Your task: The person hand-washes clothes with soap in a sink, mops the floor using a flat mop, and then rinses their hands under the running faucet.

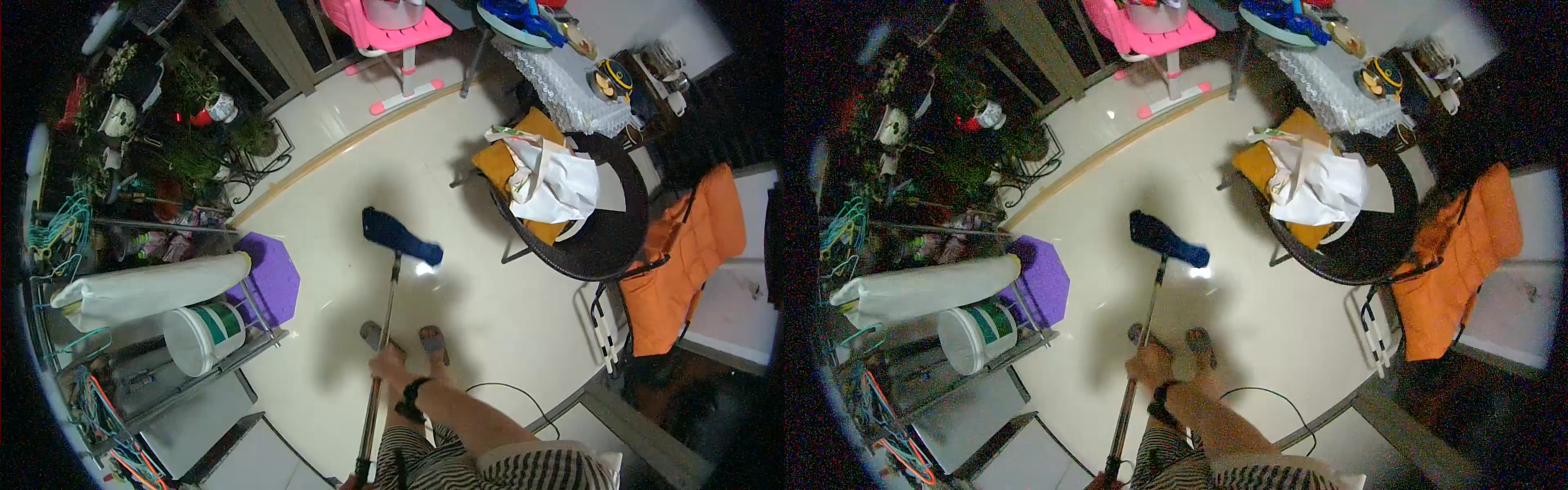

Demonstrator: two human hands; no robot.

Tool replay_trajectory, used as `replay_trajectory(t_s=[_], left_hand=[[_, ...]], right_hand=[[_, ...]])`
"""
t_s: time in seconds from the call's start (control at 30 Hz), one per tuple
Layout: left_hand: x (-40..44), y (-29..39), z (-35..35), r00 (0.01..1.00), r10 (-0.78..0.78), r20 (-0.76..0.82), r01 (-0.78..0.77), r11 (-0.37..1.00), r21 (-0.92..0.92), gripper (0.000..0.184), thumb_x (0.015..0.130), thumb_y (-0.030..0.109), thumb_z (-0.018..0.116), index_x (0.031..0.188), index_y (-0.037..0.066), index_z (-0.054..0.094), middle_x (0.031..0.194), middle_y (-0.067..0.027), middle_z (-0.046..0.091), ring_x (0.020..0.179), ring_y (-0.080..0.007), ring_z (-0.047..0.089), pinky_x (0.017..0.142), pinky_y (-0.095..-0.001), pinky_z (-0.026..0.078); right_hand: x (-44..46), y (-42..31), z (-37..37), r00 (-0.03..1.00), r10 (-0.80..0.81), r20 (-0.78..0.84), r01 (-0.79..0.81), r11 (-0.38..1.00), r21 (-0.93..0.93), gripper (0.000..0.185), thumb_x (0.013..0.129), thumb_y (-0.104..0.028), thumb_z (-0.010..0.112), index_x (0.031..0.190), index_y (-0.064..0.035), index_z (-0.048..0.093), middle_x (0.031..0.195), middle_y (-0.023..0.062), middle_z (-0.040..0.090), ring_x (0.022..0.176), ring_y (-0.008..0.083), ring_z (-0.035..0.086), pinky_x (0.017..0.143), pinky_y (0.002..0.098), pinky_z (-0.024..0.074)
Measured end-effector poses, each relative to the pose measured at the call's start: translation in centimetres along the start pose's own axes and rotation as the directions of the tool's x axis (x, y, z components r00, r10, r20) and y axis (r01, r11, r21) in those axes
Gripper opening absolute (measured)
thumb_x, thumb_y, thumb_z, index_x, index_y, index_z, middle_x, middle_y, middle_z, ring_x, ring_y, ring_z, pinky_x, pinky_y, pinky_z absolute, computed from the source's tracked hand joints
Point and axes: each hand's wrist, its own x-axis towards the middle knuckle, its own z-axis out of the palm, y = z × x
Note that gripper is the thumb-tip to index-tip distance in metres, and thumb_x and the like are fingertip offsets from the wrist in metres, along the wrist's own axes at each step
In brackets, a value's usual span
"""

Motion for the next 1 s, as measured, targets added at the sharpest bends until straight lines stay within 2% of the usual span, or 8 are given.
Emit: replay_trajectory(t_s=[0.17, 0.27, 0.43, 0.5, 0.63, 0.8, 0.93, 1.0], left_hand=[[1.7, 0.3, -10.7, 0.991, -0.101, 0.083, 0.093, 0.991, 0.092, 0.040, 0.087, 0.049, 0.044, 0.088, 0.010, 0.051, 0.051, 0.0028, 0.038, 0.038, -0.0087, 0.033, 0.033, -0.0253, 0.030], [1.8, 0.1, -9.7, 0.878, -0.222, 0.423, 0.116, 0.958, 0.262, 0.039, 0.087, 0.047, 0.045, 0.091, 0.009, 0.053, 0.053, 0.0013, 0.042, 0.039, -0.0093, 0.035, 0.033, -0.0263, 0.031], [5.9, 2.9, -0.2, 0.991, 0.036, 0.127, -0.105, 0.799, 0.592, 0.038, 0.090, 0.041, 0.042, 0.101, 0.006, 0.054, 0.079, -0.0075, 0.056, 0.063, -0.0195, 0.054, 0.052, -0.0290, 0.044], [9.4, 4.9, 5.0, 0.767, -0.288, 0.574, 0.070, 0.926, 0.371, 0.033, 0.090, 0.037, 0.045, 0.092, 0.005, 0.052, 0.070, -0.0028, 0.054, 0.051, -0.0121, 0.050, 0.040, -0.0242, 0.039], [11.3, 4.8, 13.0, 0.710, -0.254, 0.657, -0.027, 0.922, 0.386, 0.035, 0.089, 0.039, 0.047, 0.088, 0.003, 0.050, 0.058, 0.0025, 0.040, 0.042, -0.0049, 0.031, 0.035, -0.0204, 0.025], [12.0, 8.1, 4.4, 0.716, -0.279, 0.640, 0.036, 0.930, 0.365, 0.033, 0.090, 0.036, 0.047, 0.089, 0.003, 0.049, 0.059, 0.0014, 0.039, 0.043, -0.0044, 0.030, 0.035, -0.0177, 0.024], [7.0, 11.2, -5.7, 0.806, -0.215, 0.552, 0.022, 0.942, 0.336, 0.031, 0.091, 0.036, 0.045, 0.087, 0.005, 0.047, 0.058, 0.0014, 0.037, 0.043, -0.0044, 0.029, 0.035, -0.0167, 0.024], [6.5, 10.7, -11.1, 0.837, -0.157, 0.524, -0.015, 0.951, 0.308, 0.032, 0.091, 0.036, 0.045, 0.086, 0.005, 0.047, 0.058, 0.0013, 0.036, 0.043, -0.0046, 0.029, 0.035, -0.0167, 0.023]], right_hand=[[-5.7, -3.3, 4.8, 0.999, -0.003, -0.049, 0.018, 0.949, 0.316, 0.026, 0.075, -0.027, 0.059, 0.091, -0.0080, 0.063, 0.084, 0.0055, 0.062, 0.082, 0.0286, 0.057, 0.073, 0.0479, 0.0392], [-6.7, -0.5, 3.6, 0.965, 0.234, -0.120, -0.134, 0.832, 0.539, 0.024, 0.073, -0.026, 0.060, 0.089, -0.0079, 0.063, 0.083, 0.0060, 0.062, 0.080, 0.0281, 0.057, 0.071, 0.0476, 0.0394], [-7.8, 9.4, -0.8, 0.818, 0.521, -0.243, -0.202, 0.656, 0.727, 0.021, 0.070, -0.022, 0.062, 0.084, -0.0077, 0.063, 0.081, 0.0067, 0.062, 0.077, 0.0271, 0.058, 0.068, 0.0471, 0.0398], [-8.0, 13.2, -2.7, 0.805, 0.515, -0.294, -0.169, 0.675, 0.718, 0.019, 0.069, -0.021, 0.063, 0.083, -0.0076, 0.063, 0.080, 0.0071, 0.062, 0.075, 0.0267, 0.058, 0.067, 0.0469, 0.0400], [-7.0, 18.3, -4.9, 0.852, 0.373, -0.367, -0.175, 0.864, 0.471, 0.017, 0.066, -0.019, 0.064, 0.079, -0.0074, 0.063, 0.078, 0.0077, 0.062, 0.072, 0.0260, 0.059, 0.065, 0.0465, 0.0403], [-2.3, 14.4, -2.2, 0.915, -0.072, -0.396, 0.016, 0.990, -0.143, 0.015, 0.063, -0.016, 0.066, 0.075, -0.0072, 0.063, 0.076, 0.0084, 0.062, 0.069, 0.0250, 0.059, 0.062, 0.0460, 0.0407], [4.5, 4.7, 2.3, 0.578, -0.453, -0.679, 0.397, 0.883, -0.251, 0.031, 0.057, -0.028, 0.078, 0.075, -0.0075, 0.062, 0.079, 0.0059, 0.061, 0.069, 0.0257, 0.058, 0.061, 0.0415, 0.0403], [3.3, -4.4, 0.3, 0.888, -0.208, -0.411, 0.086, 0.951, -0.297, 0.030, 0.061, -0.031, 0.076, 0.075, -0.0083, 0.063, 0.083, 0.0048, 0.061, 0.073, 0.0282, 0.057, 0.064, 0.0408, 0.0403]])
